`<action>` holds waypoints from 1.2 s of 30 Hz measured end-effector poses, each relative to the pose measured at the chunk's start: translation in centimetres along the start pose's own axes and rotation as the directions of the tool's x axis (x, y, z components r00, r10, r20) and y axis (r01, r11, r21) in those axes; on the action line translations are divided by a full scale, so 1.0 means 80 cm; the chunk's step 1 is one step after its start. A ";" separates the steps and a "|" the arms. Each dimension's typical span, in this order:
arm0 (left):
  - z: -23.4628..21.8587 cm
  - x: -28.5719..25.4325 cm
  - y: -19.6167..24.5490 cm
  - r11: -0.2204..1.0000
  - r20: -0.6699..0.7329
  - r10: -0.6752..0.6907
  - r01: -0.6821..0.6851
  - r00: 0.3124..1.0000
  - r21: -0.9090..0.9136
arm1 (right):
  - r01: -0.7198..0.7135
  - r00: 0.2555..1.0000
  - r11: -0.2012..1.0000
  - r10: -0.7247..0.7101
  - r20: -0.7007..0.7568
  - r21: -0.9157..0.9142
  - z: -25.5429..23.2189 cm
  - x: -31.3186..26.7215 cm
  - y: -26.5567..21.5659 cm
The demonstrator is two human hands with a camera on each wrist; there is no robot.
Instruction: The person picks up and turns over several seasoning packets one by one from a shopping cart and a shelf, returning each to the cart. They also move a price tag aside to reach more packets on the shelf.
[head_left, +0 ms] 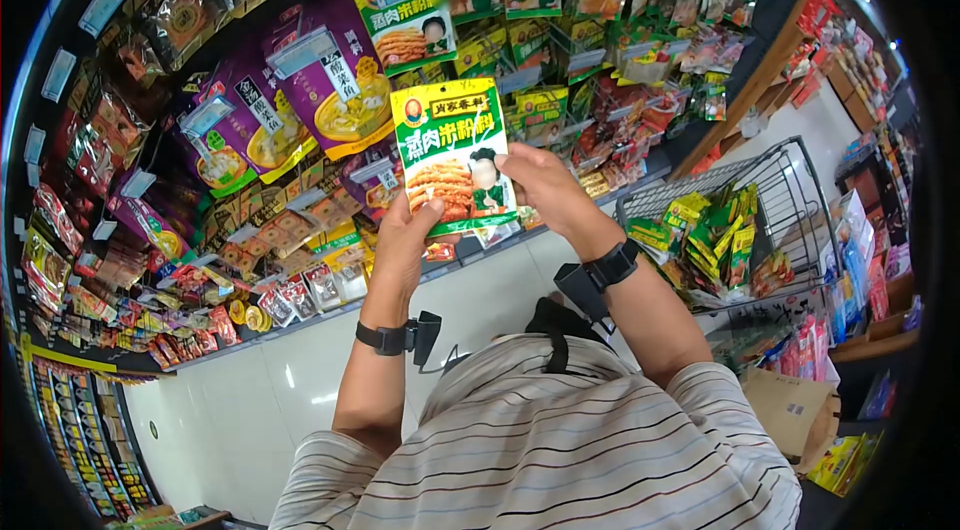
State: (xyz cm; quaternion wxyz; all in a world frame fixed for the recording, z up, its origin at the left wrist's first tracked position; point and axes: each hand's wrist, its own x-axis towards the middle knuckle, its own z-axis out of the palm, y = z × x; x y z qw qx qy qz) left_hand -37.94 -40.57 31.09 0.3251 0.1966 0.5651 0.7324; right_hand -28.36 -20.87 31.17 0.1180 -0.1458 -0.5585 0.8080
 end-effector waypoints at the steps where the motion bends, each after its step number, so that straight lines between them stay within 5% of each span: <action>1: 0.002 0.001 0.002 1.000 0.000 0.000 0.000 1.000 -0.007 | 0.004 1.000 1.000 -0.004 0.010 -0.016 -0.006 0.005 0.002; 10: 0.011 0.041 0.020 0.994 -0.015 0.110 -0.109 0.994 0.019 | -0.019 0.996 1.000 0.021 0.083 -0.024 -0.021 0.036 -0.017; 26: 0.021 0.087 0.009 0.993 -0.023 0.111 -0.110 0.994 0.034 | 0.018 0.993 1.000 -0.015 0.116 -0.024 -0.052 0.068 -0.036; 36: 0.028 0.094 0.045 0.990 -0.006 0.143 -0.144 0.990 -0.012 | 0.083 0.992 0.997 -0.082 0.101 -0.005 -0.019 0.071 -0.062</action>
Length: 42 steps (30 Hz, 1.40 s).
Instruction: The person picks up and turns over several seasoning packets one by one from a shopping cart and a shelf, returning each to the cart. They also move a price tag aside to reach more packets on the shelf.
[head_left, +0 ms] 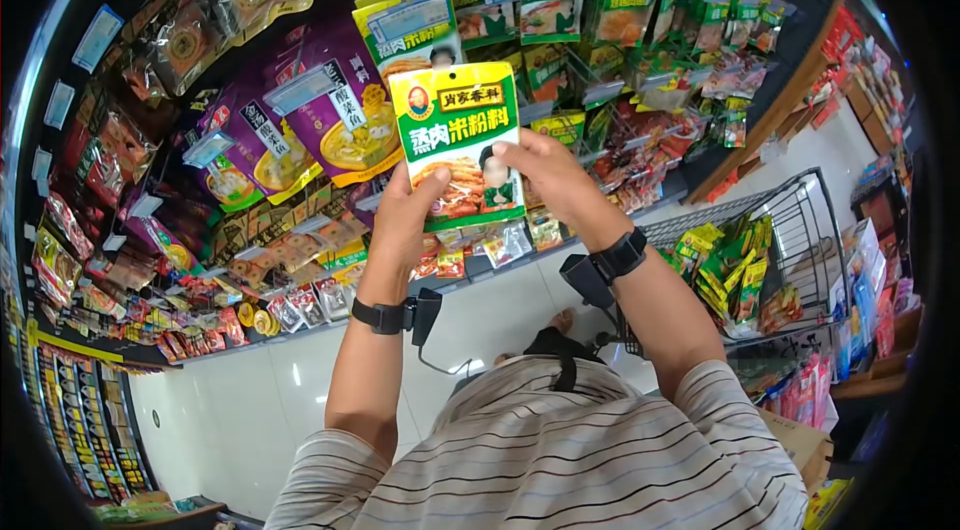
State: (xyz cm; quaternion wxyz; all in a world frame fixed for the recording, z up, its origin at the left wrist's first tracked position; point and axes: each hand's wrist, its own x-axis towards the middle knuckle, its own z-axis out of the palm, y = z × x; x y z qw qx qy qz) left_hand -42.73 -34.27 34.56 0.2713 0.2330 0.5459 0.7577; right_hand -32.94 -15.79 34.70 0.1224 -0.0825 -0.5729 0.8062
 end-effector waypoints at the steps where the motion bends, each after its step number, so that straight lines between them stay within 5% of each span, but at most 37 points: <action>1: 0.000 0.002 0.002 1.000 -0.006 0.022 -0.022 1.000 0.001 | 0.005 1.000 1.000 -0.005 0.002 0.004 0.003 0.000 -0.003; 5: 0.001 0.006 0.002 0.997 -0.002 0.069 -0.069 0.998 0.021 | -0.031 1.000 0.995 0.031 0.004 -0.094 0.001 0.003 -0.010; 9: -0.006 0.016 -0.010 0.996 -0.007 0.056 -0.056 0.998 0.063 | 0.078 0.997 0.982 -0.080 -0.001 -0.174 0.009 0.000 -0.018; 12: 0.012 0.010 -0.016 0.987 -0.026 0.013 -0.017 1.000 -0.158 | 0.155 0.988 0.954 -0.154 0.021 -0.257 0.027 -0.009 -0.031; 16: 0.005 0.006 -0.028 0.866 0.207 -0.093 0.182 0.974 -0.466 | 0.350 0.933 0.870 -0.290 0.214 -0.347 0.069 -0.044 -0.042; 17: 0.038 -0.005 -0.026 0.845 -0.027 -0.019 0.002 0.999 -0.535 | 0.396 0.911 0.840 -0.308 0.273 -0.371 0.077 -0.052 -0.041; 21: 0.016 -0.003 -0.040 0.374 0.348 -0.133 0.373 0.928 -0.849 | 0.698 0.702 0.318 -0.481 0.526 -0.641 0.091 -0.067 -0.020; 23: 0.008 -0.001 -0.050 0.398 0.395 -0.109 0.405 0.912 -0.823 | 0.693 0.713 0.372 -0.478 0.513 -0.618 0.099 -0.074 -0.016; 24: 0.009 -0.002 -0.053 0.559 0.353 -0.092 0.342 0.931 -0.755 | 0.694 0.714 0.380 -0.474 0.516 -0.611 0.100 -0.077 -0.014; 26: 0.010 -0.008 -0.054 0.668 0.335 -0.075 0.297 0.939 -0.682 | 0.703 0.705 0.370 -0.478 0.524 -0.608 0.104 -0.082 -0.010; 31: 0.005 -0.020 -0.038 0.521 0.568 0.049 0.465 0.821 -0.716 | 0.720 0.685 0.315 -0.467 0.560 -0.618 0.119 -0.092 -0.007; 33: -0.003 -0.022 -0.043 0.584 0.481 0.002 0.390 0.876 -0.712 | 0.731 0.673 0.299 -0.468 0.573 -0.614 0.123 -0.096 -0.005; 36: -0.013 -0.031 -0.043 0.591 0.500 -0.027 0.417 0.866 -0.690 | 0.741 0.662 0.298 -0.471 0.582 -0.602 0.131 -0.100 -0.002; 38: -0.012 -0.042 -0.036 0.838 0.444 -0.112 0.325 0.889 -0.439 | 0.746 0.657 0.299 -0.477 0.584 -0.595 0.135 -0.102 0.000; 39: -0.002 -0.053 -0.018 0.974 0.333 -0.148 0.196 0.931 -0.113 | 0.749 0.653 0.296 -0.482 0.584 -0.593 0.138 -0.103 0.001; 41: -0.004 -0.058 -0.015 0.992 0.279 -0.125 0.127 0.952 0.010 | 0.752 0.648 0.293 -0.487 0.585 -0.590 0.142 -0.106 0.001; 42: -0.013 -0.058 -0.022 0.958 0.337 -0.099 0.181 0.936 -0.223 | 0.754 0.647 0.293 -0.487 0.586 -0.588 0.144 -0.108 0.001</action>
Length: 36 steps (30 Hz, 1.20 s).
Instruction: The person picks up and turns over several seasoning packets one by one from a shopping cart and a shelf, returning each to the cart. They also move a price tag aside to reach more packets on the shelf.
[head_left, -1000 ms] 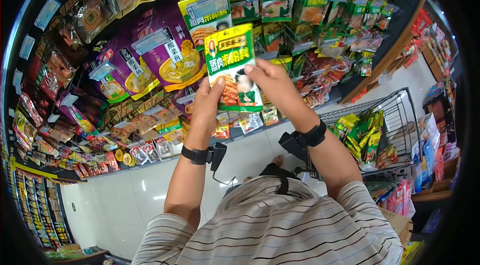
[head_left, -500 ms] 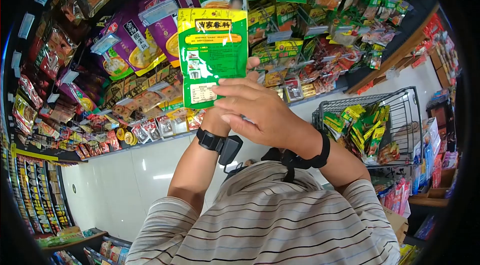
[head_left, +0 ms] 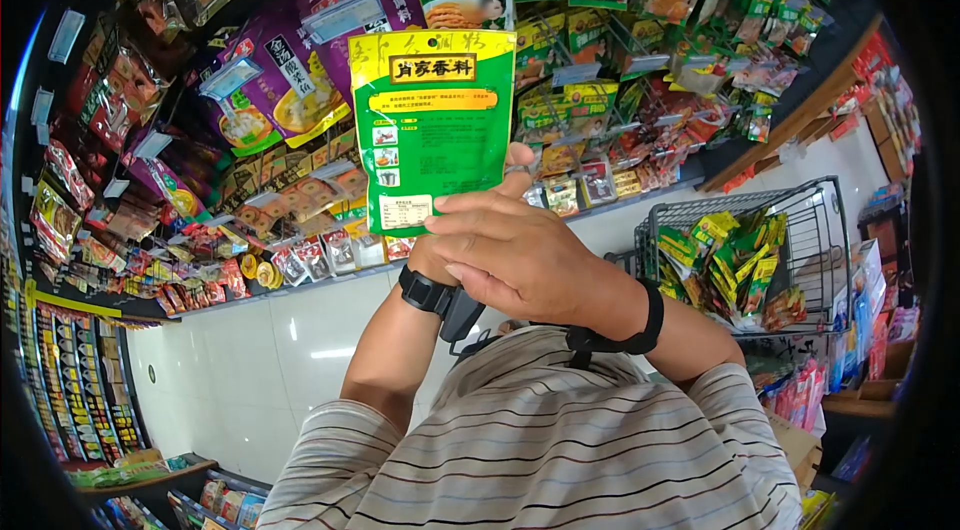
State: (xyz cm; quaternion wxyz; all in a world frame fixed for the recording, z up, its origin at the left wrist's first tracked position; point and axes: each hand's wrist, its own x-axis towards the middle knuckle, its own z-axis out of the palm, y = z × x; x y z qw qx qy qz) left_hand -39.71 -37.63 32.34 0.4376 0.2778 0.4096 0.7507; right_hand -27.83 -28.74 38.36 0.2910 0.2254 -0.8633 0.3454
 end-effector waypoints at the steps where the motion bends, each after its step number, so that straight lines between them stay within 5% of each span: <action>1: -0.006 -0.002 -0.005 0.984 0.050 0.018 -0.008 0.999 -0.180 | 0.002 1.000 1.000 -0.002 0.000 0.003 0.001 0.000 -0.002; 5: -0.011 -0.005 -0.013 0.818 0.193 0.076 0.050 0.978 -0.574 | 0.008 1.000 1.000 -0.008 -0.005 0.018 0.007 -0.001 -0.009; 8: -0.015 -0.012 -0.019 0.855 0.192 0.076 0.035 0.979 -0.517 | 0.014 1.000 1.000 -0.014 -0.005 0.016 0.008 -0.002 -0.014; 12: 0.012 -0.032 0.007 0.999 -0.051 0.016 -0.014 0.999 0.035 | 0.018 1.000 1.000 -0.018 -0.001 0.016 0.011 -0.005 -0.020; 15: 0.021 -0.036 0.010 0.888 -0.101 0.087 -0.031 0.991 0.460 | 0.024 1.000 1.000 -0.024 0.009 0.011 0.012 -0.007 -0.024; 17: 0.020 -0.038 0.007 0.926 -0.045 0.121 -0.096 0.992 0.366 | 0.020 1.000 1.000 -0.020 0.017 0.008 0.011 -0.008 -0.027; 18: 0.017 -0.039 0.005 0.981 -0.019 0.127 -0.123 0.992 0.149 | 0.014 1.000 1.000 -0.015 0.021 0.007 0.010 -0.008 -0.030; 20: 0.018 -0.042 0.006 0.990 -0.022 0.134 -0.134 0.991 0.035 | 0.008 1.000 1.000 -0.008 0.023 0.008 0.010 -0.008 -0.033; 21: 0.024 -0.042 0.010 0.982 -0.048 0.130 -0.122 0.990 0.146 | 0.005 1.000 1.000 -0.006 0.020 0.007 0.010 -0.009 -0.034; 23: 0.015 -0.041 0.004 0.997 0.029 0.060 -0.059 0.998 -0.041 | 0.000 1.000 1.000 0.000 0.020 0.011 0.011 -0.011 -0.036; 24: -0.006 -0.034 -0.012 0.945 0.151 0.026 0.026 0.988 -0.326 | -0.005 1.000 1.000 0.004 0.022 0.013 0.012 -0.011 -0.035; 26: -0.013 -0.031 -0.017 0.772 0.276 0.023 0.159 0.961 -0.615 | -0.009 1.000 1.000 0.009 0.020 0.009 0.013 -0.013 -0.036; 29: -0.003 -0.031 -0.011 0.719 0.278 0.003 0.191 0.961 -0.668 | -0.007 1.000 1.000 0.007 0.011 -0.004 0.013 -0.015 -0.035; 33: -0.010 -0.029 -0.018 0.821 0.286 0.010 0.155 0.958 -0.550 | 0.000 1.000 1.000 0.000 -0.004 -0.001 0.014 -0.016 -0.037; 35: -0.003 -0.033 -0.012 0.975 0.167 -0.036 0.071 0.985 -0.209 | 0.001 1.000 1.000 -0.001 -0.009 0.000 0.014 -0.016 -0.038; 36: 0.016 -0.040 0.004 0.990 0.031 -0.043 0.038 0.999 0.139 | 0.001 1.000 1.000 -0.002 -0.011 -0.003 0.015 -0.016 -0.038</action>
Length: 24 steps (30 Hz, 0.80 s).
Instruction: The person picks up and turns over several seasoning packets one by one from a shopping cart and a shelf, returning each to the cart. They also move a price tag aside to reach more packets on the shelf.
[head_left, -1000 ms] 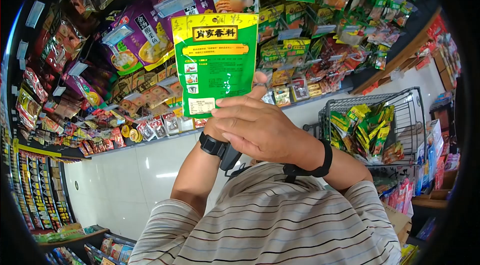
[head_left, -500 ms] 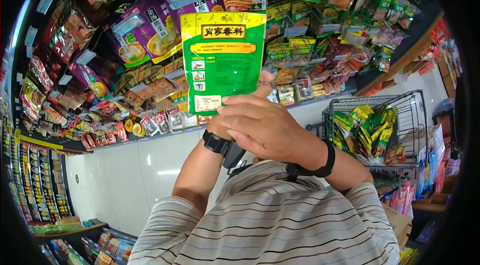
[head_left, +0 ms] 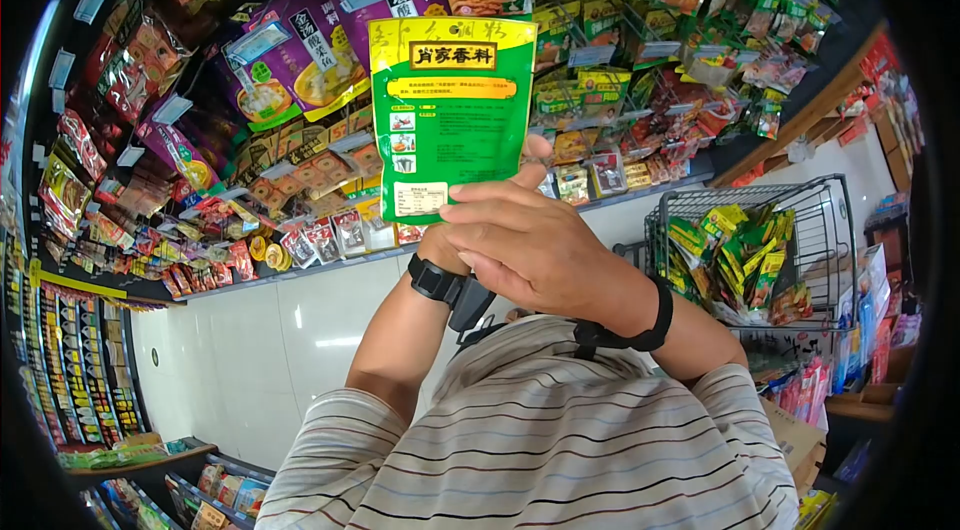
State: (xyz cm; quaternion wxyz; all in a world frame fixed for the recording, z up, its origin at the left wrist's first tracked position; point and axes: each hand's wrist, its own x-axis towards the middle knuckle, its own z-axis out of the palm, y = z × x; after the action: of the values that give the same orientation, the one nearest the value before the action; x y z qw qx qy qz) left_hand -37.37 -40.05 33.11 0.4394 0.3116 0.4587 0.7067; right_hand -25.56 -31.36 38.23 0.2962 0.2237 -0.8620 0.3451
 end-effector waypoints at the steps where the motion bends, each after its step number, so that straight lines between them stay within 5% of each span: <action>1: 0.004 -0.002 0.005 0.988 -0.071 0.010 0.001 0.997 0.156 | 0.001 1.000 1.000 -0.001 -0.002 -0.003 0.001 0.000 0.000; 2: 0.008 -0.004 0.009 0.952 -0.141 0.021 0.024 0.990 0.307 | 0.000 1.000 1.000 0.000 -0.001 -0.002 0.001 0.001 0.000; 3: 0.005 -0.003 0.008 0.963 -0.147 0.017 0.023 0.989 0.269 | -0.001 1.000 1.000 0.001 -0.002 -0.001 0.001 0.001 -0.001; 5: -0.008 0.001 -0.005 0.999 -0.051 0.031 -0.031 0.998 -0.010 | -0.007 1.000 1.000 0.007 0.001 0.000 0.001 0.002 -0.002; 7: -0.028 0.006 -0.027 0.910 0.088 0.099 -0.054 0.991 -0.411 | -0.015 1.000 1.000 0.015 0.008 0.003 0.001 0.002 -0.002; 9: -0.032 0.008 -0.033 0.787 0.145 0.121 -0.006 0.982 -0.616 | -0.006 1.000 1.000 0.006 0.011 -0.005 0.003 0.002 -0.001; 14: -0.029 0.006 -0.018 0.830 0.208 0.096 0.037 0.973 -0.556 | -0.006 1.000 1.000 0.006 0.002 0.003 0.008 0.002 0.001; 16: -0.026 0.011 -0.014 0.596 0.398 0.174 0.225 0.901 -0.771 | 0.000 1.000 1.000 0.000 0.002 0.005 0.009 0.002 0.002; 24: -0.031 0.010 -0.010 0.489 0.388 0.158 0.270 0.908 -0.829 | -0.024 1.000 0.999 0.024 0.001 0.032 0.018 0.001 0.001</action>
State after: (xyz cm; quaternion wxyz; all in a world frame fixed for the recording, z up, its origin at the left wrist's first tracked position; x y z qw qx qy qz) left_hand -39.57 -40.08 31.47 0.6456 0.1734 -0.0553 0.7417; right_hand -26.14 -32.36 37.43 0.2883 0.2184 -0.8590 0.3624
